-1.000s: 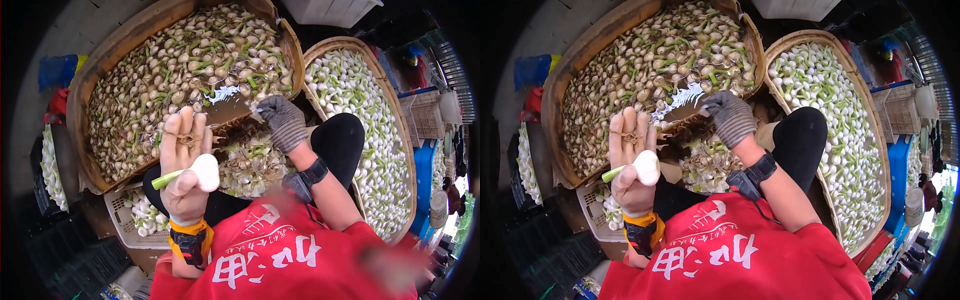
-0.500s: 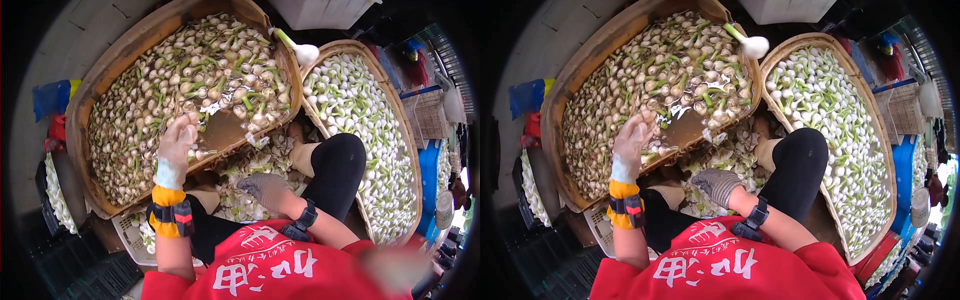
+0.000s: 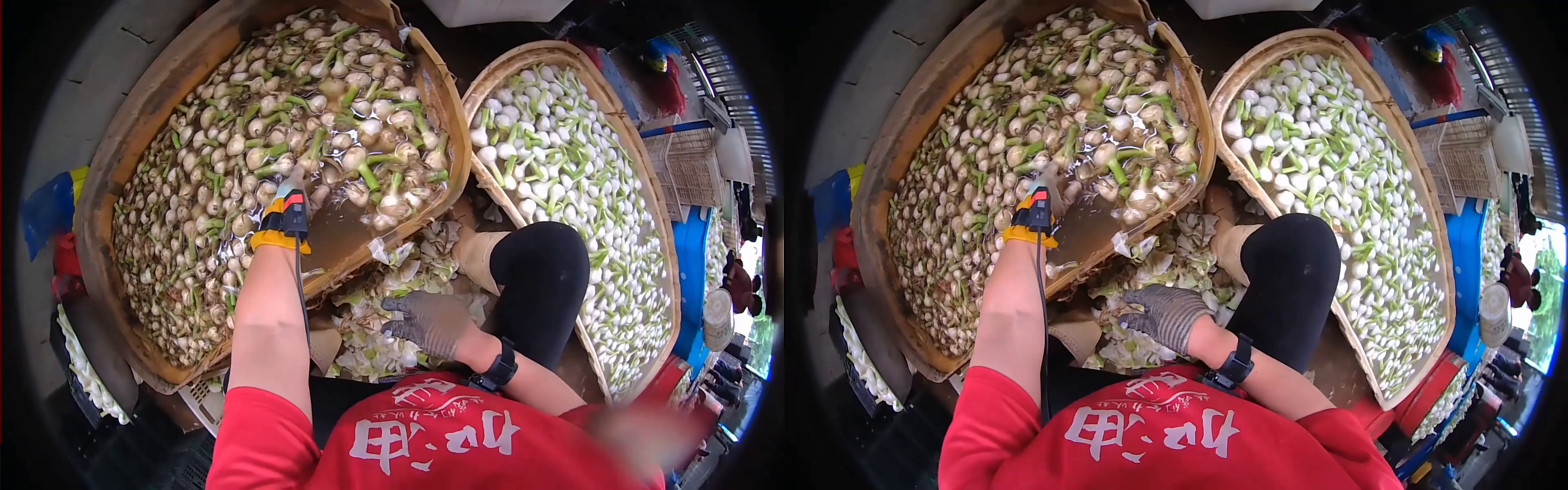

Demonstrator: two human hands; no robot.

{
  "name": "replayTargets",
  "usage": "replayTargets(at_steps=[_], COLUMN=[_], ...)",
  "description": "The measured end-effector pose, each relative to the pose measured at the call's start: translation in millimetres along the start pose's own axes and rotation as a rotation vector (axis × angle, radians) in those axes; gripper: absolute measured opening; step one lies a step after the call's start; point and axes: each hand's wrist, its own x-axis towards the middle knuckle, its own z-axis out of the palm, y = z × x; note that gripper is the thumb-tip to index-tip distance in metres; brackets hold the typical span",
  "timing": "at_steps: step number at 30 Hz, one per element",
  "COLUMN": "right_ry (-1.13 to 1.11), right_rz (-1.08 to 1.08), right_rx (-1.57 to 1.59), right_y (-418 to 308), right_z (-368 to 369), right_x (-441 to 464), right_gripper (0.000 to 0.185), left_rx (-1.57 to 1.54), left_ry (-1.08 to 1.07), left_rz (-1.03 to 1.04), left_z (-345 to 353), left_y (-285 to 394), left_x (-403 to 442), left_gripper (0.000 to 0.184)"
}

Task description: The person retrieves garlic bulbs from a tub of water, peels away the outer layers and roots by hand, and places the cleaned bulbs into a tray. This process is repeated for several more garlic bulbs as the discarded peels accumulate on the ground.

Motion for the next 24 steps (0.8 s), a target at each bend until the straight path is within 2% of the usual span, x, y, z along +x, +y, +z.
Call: replayTargets(at_steps=[2, 3, 4, 6, 7, 8, 9, 10, 12, 14, 16, 18, 20, 21, 24], right_ry=[0.03, -0.021, -0.023, 0.0, 0.147, 0.136, 0.336, 0.535, 0.487, 0.455, 0.395, 0.469, 0.349, 0.382, 0.304], right_rz=[-0.091, -0.104, -0.111, -0.267, -0.361, -0.376, -0.395, -0.407, -0.435, -0.453, -0.43, -0.517, -0.326, -0.294, -0.229], right_rx=[0.091, -0.004, 0.004, -0.193, -0.226, -0.219, -0.11, 0.001, -0.007, -0.027, -0.226, -0.2, -0.204, -0.201, -0.17], right_y=[-3, -4, -4, -6, -6, -10, -18, -24, -62, -78, -84, -88, -97, -96, -95], right_z=[-5, -11, -16, -21, -17, -15, -12, -9, -30, -37, -32, -25, -27, -21, -16], right_x=[2, 1, 1, 4, 6, 12, 20, 25, 20, 12, 3, 0, -8, -9, -11], right_gripper=[0.037, 0.029, 0.029, 0.027, 0.02, 0.02, 0.019, 0.019, 0.017, 0.016, 0.015, 0.011, 0.01, 0.014, 0.021], left_rx=[-0.014, 0.013, 0.043, -0.032, 0.015, 0.063, 0.06, 0.188, 0.172, 0.205, 0.25, 0.328, 0.421, 0.5, 0.581], left_ry=[-0.079, -0.079, -0.225, -0.445, -0.438, -0.434, -0.404, -0.349, -0.288, -0.246, -0.165, -0.16, -0.1, -0.05, -0.052], left_rz=[-0.063, -0.031, 0.036, 0.096, 0.186, 0.277, 0.292, 0.408, 0.449, 0.513, 0.652, 0.793, 0.89, 1.02, 1.102], left_z=[-11, -8, -19, -34, -38, -40, -42, -46, -58, -64, -67, -74, -75, -77, -87], left_y=[-8, -8, -12, -19, -23, -26, -28, -32, -47, -59, -69, -77, -80, -84, -87], left_x=[-5, -31, -48, -102, -138, -173, -203, -229, -277, -290, -299, -302, -310, -307, -311], left_gripper=[0.043, 0.051, 0.057, 0.059, 0.061, 0.063, 0.064, 0.064, 0.065, 0.062, 0.056, 0.048, 0.046, 0.043, 0.043])
